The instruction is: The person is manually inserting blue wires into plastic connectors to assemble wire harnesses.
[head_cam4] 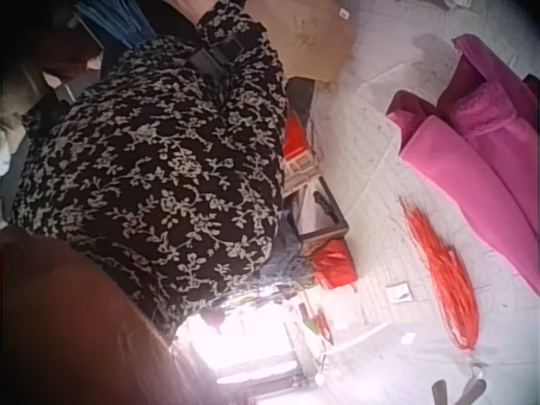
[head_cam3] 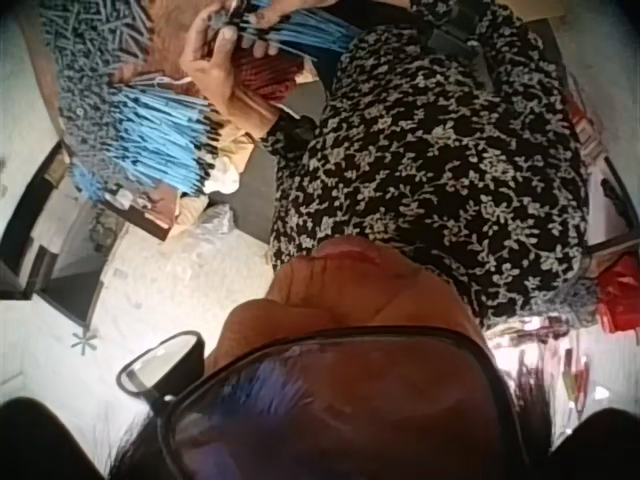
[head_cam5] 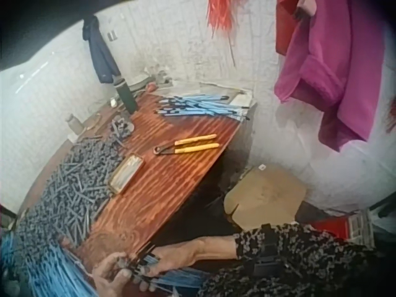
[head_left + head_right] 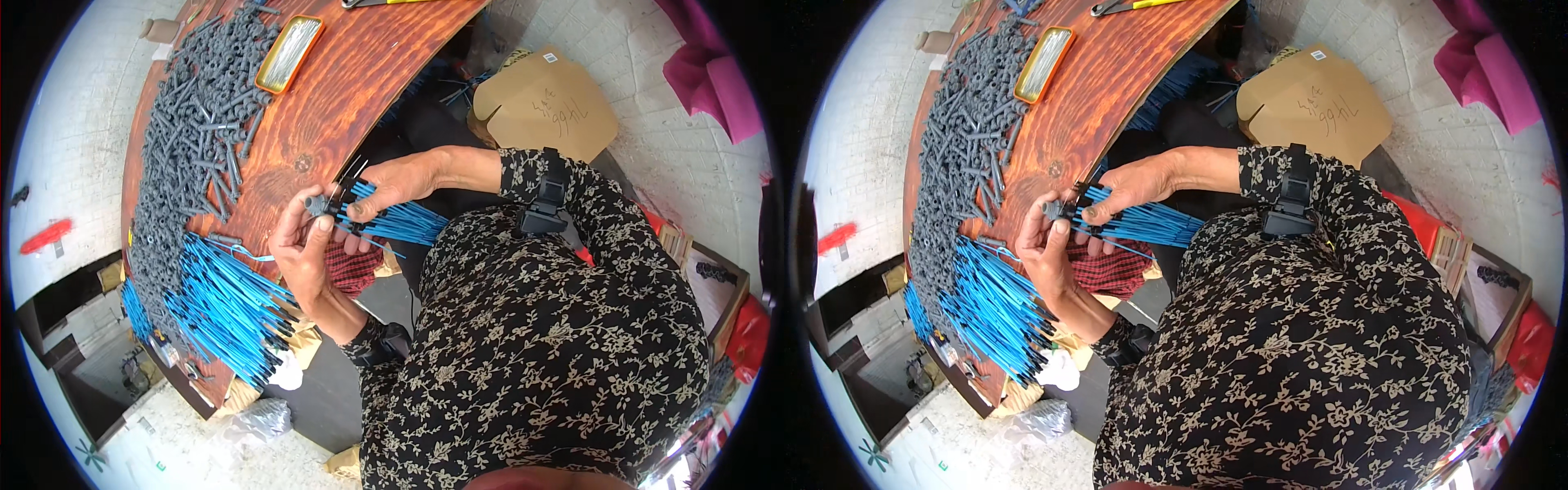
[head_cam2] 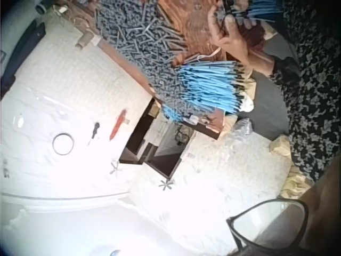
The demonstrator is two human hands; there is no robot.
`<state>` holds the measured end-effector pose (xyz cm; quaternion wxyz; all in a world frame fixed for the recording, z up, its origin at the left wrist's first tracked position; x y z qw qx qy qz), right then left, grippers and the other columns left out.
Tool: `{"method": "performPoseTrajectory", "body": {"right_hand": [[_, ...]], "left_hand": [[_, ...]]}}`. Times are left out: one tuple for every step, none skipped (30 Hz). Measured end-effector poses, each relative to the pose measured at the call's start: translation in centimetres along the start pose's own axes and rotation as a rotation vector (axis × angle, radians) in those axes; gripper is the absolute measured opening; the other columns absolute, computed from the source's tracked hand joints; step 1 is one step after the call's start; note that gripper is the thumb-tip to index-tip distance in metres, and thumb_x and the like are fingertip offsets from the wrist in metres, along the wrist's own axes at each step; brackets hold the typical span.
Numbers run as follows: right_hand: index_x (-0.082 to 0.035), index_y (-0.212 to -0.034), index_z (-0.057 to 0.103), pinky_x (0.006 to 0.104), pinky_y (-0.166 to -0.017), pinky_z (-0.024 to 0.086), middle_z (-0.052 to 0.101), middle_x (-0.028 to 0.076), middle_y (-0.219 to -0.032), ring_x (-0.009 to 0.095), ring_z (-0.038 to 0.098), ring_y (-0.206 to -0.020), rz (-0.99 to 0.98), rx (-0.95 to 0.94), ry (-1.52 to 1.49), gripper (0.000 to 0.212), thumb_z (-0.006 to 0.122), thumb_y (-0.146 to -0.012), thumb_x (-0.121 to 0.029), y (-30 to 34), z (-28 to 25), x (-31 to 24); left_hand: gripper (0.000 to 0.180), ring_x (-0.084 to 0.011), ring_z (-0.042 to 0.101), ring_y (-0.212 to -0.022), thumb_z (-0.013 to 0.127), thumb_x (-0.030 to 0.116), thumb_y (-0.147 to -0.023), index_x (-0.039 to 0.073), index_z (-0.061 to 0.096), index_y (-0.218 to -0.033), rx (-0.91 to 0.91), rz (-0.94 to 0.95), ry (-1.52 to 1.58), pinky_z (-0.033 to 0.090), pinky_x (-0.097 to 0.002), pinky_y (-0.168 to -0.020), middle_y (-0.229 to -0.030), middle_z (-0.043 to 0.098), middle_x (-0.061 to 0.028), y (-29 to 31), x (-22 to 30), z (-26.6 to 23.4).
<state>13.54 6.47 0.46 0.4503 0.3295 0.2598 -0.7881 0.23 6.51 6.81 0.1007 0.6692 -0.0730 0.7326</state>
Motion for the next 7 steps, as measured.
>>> {"method": "performPoseTrajectory", "body": {"right_hand": [[0.000, -0.136, 0.048, 0.0406, -0.094, 0.056, 0.065, 0.018, -0.119, 0.027, 0.068, -0.106, 0.013, -0.009, 0.006, 0.059, 0.063, -0.097, -0.041, 0.1, 0.3, -0.2], [0.000, -0.137, 0.047, 0.0407, -0.094, 0.056, 0.064, 0.019, -0.122, 0.027, 0.068, -0.106, 0.026, -0.018, 0.013, 0.059, 0.063, -0.097, -0.040, 0.1, 0.6, -0.4], [0.000, -0.138, 0.046, 0.0409, -0.094, 0.056, 0.063, 0.020, -0.124, 0.028, 0.068, -0.106, 0.041, -0.029, 0.019, 0.059, 0.063, -0.097, -0.040, 0.1, 0.8, -0.5], [0.000, -0.138, 0.046, 0.0409, -0.094, 0.056, 0.063, 0.020, -0.124, 0.028, 0.068, -0.106, 0.038, -0.026, 0.021, 0.059, 0.063, -0.097, -0.040, 0.1, 0.8, -0.5], [-0.001, -0.139, 0.045, 0.0404, -0.094, 0.056, 0.063, 0.020, -0.125, 0.029, 0.068, -0.106, 0.037, -0.038, 0.035, 0.060, 0.064, -0.097, -0.039, -0.1, 1.0, -0.4], [-0.001, -0.139, 0.045, 0.0400, -0.093, 0.056, 0.063, 0.021, -0.126, 0.029, 0.069, -0.105, 0.037, -0.050, 0.049, 0.061, 0.064, -0.096, -0.039, -0.3, 1.1, -0.3], [-0.001, -0.140, 0.045, 0.0396, -0.093, 0.056, 0.062, 0.021, -0.126, 0.030, 0.069, -0.104, 0.038, -0.062, 0.062, 0.061, 0.065, -0.096, -0.039, -0.5, 1.2, -0.2]], "left_hand": [[0.040, -0.0122, 0.064, -0.087, 0.070, -0.001, -0.087, -0.004, 0.061, -0.126, -0.006, 0.006, -0.015, 0.051, -0.0227, -0.076, -0.108, 0.070, -0.0130, 0.1, 0.3, 0.1], [0.040, -0.0130, 0.064, -0.089, 0.069, -0.001, -0.087, -0.004, 0.060, -0.126, -0.010, 0.012, -0.030, 0.052, -0.0230, -0.077, -0.110, 0.070, -0.0141, 0.2, 0.6, 0.2], [0.041, -0.0138, 0.065, -0.090, 0.069, -0.001, -0.087, -0.004, 0.060, -0.127, -0.013, 0.018, -0.045, 0.052, -0.0233, -0.079, -0.112, 0.070, -0.0152, 0.4, 0.9, 0.2], [0.041, -0.0138, 0.065, -0.090, 0.069, -0.001, -0.087, -0.004, 0.060, -0.127, -0.018, 0.020, -0.046, 0.052, -0.0233, -0.079, -0.112, 0.070, -0.0152, 0.5, 1.1, 0.4], [0.042, -0.0156, 0.066, -0.093, 0.069, 0.000, -0.087, -0.004, 0.059, -0.128, 0.002, 0.030, -0.049, 0.053, -0.0251, -0.081, -0.113, 0.070, -0.0157, 0.8, 1.5, 0.4], [0.043, -0.0175, 0.066, -0.096, 0.069, 0.001, -0.088, -0.004, 0.059, -0.129, 0.022, 0.040, -0.053, 0.053, -0.0268, -0.083, -0.115, 0.069, -0.0163, 1.1, 1.9, 0.4], [0.043, -0.0193, 0.067, -0.098, 0.069, 0.001, -0.088, -0.004, 0.058, -0.129, 0.043, 0.050, -0.056, 0.054, -0.0286, -0.085, -0.116, 0.069, -0.0168, 1.4, 2.3, 0.5]]}}
Point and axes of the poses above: each hand's wrist, its own y-axis away from the middle knuckle, its own z-axis out of the palm, x = y × z, the point moved 6 cm from there along -y, towards the middle knuckle
